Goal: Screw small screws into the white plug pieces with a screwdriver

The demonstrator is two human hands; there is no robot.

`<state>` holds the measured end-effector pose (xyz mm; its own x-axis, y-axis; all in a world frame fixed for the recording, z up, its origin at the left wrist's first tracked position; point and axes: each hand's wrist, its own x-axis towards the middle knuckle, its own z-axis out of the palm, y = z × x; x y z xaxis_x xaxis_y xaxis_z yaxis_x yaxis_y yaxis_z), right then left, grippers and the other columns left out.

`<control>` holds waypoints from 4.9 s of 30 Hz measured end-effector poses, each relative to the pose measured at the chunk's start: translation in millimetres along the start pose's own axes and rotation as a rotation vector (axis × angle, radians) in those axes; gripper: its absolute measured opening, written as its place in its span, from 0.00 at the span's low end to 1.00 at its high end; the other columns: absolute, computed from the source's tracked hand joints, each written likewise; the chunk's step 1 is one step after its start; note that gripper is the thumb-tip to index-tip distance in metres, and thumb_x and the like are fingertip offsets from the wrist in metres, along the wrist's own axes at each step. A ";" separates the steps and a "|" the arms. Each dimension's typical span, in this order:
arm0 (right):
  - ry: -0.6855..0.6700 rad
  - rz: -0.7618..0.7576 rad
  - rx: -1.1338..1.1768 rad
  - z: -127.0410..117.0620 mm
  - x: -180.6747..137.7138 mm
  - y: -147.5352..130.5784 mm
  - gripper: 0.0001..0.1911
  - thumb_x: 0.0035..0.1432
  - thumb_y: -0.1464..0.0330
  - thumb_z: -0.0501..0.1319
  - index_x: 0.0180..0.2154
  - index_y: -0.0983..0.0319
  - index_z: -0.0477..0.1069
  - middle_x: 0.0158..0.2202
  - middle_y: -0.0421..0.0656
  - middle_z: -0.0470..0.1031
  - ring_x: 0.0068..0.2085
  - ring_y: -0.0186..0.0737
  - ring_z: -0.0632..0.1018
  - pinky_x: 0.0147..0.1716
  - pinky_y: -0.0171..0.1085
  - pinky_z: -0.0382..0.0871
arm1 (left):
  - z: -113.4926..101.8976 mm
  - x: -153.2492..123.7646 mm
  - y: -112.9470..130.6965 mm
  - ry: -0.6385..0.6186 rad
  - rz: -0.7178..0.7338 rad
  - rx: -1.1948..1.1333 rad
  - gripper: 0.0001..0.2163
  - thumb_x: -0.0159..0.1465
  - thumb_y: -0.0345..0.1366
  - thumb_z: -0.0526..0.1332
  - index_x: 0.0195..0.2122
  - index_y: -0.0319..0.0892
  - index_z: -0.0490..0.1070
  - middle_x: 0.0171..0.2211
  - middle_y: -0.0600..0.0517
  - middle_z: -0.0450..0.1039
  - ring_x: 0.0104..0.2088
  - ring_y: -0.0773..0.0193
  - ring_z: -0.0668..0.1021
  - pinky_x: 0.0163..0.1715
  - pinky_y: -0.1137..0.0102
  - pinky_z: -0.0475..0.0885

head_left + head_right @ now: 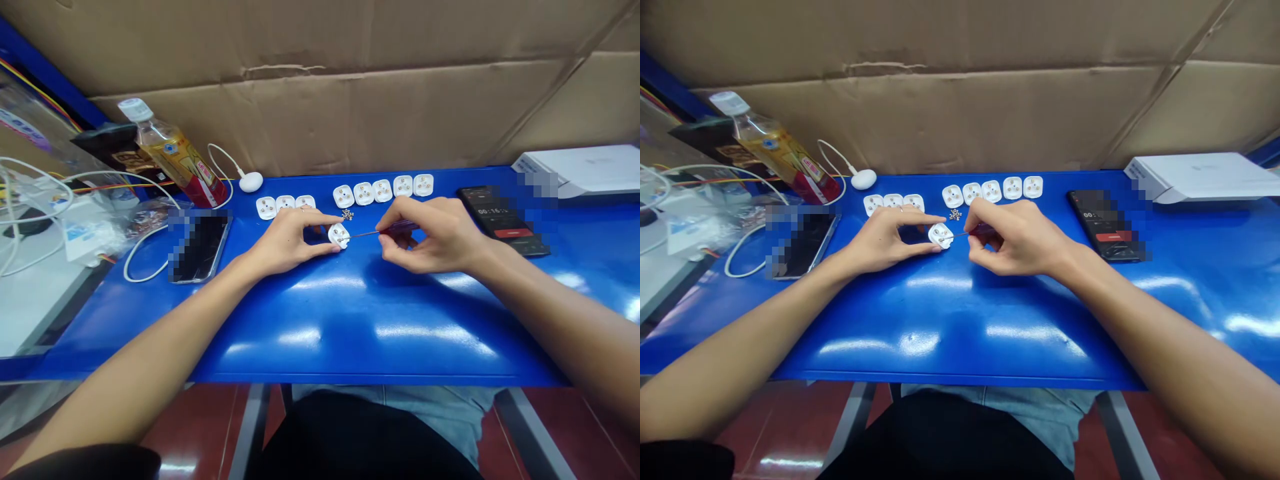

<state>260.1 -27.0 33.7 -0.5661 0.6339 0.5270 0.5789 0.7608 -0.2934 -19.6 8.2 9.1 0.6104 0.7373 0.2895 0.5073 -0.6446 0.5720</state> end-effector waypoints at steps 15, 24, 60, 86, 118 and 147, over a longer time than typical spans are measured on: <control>0.040 0.059 -0.033 1.5 0.8 1.4 0.08 0.63 0.67 0.66 0.44 0.56 0.73 0.33 0.38 0.85 0.32 0.43 0.86 0.29 0.37 0.75 | 2.2 -0.8 -0.3 0.010 -0.023 -0.044 0.23 0.62 0.47 0.75 0.56 0.44 0.83 0.47 0.46 0.86 0.43 0.53 0.85 0.46 0.63 0.76; 0.022 0.098 0.049 1.4 4.0 3.2 0.09 0.65 0.63 0.67 0.45 0.57 0.72 0.39 0.43 0.84 0.35 0.44 0.85 0.34 0.40 0.79 | 3.1 -0.8 -1.6 -0.006 -0.071 -0.083 0.24 0.61 0.48 0.75 0.57 0.44 0.83 0.46 0.46 0.86 0.43 0.53 0.84 0.46 0.63 0.77; -0.050 0.006 -0.036 -2.5 1.9 0.9 0.04 0.64 0.67 0.63 0.42 0.57 0.72 0.32 0.40 0.82 0.28 0.41 0.82 0.27 0.37 0.70 | 5.8 -0.1 -1.9 0.002 -0.072 -0.070 0.21 0.62 0.49 0.74 0.53 0.44 0.84 0.37 0.50 0.84 0.35 0.60 0.80 0.37 0.66 0.71; -0.136 -0.261 0.004 -7.2 4.1 -3.3 0.09 0.61 0.77 0.58 0.42 0.59 0.69 0.40 0.45 0.81 0.39 0.45 0.83 0.33 0.40 0.73 | 6.5 0.4 -0.1 0.012 -0.083 -0.086 0.21 0.62 0.49 0.74 0.51 0.42 0.82 0.39 0.49 0.83 0.36 0.60 0.79 0.39 0.66 0.72; -0.151 -0.201 -0.001 -3.9 2.8 -2.7 0.06 0.65 0.73 0.59 0.43 0.58 0.71 0.38 0.43 0.81 0.33 0.41 0.80 0.31 0.38 0.70 | 8.5 0.1 -3.8 0.020 -0.075 -0.093 0.21 0.64 0.45 0.71 0.56 0.41 0.81 0.38 0.49 0.80 0.36 0.61 0.77 0.39 0.66 0.70; -0.032 0.150 0.293 4.8 4.5 0.6 0.05 0.69 0.63 0.64 0.43 0.55 0.71 0.42 0.45 0.83 0.39 0.47 0.84 0.40 0.47 0.82 | 6.5 -0.1 -3.1 -0.008 -0.054 -0.101 0.23 0.67 0.44 0.69 0.61 0.43 0.79 0.36 0.49 0.80 0.34 0.62 0.76 0.38 0.67 0.70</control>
<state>255.1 -23.0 32.1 -0.5083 0.7425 0.4362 0.4666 0.6632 -0.5852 -17.2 8.8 2.3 0.5892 0.7682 0.2503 0.4761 -0.5804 0.6607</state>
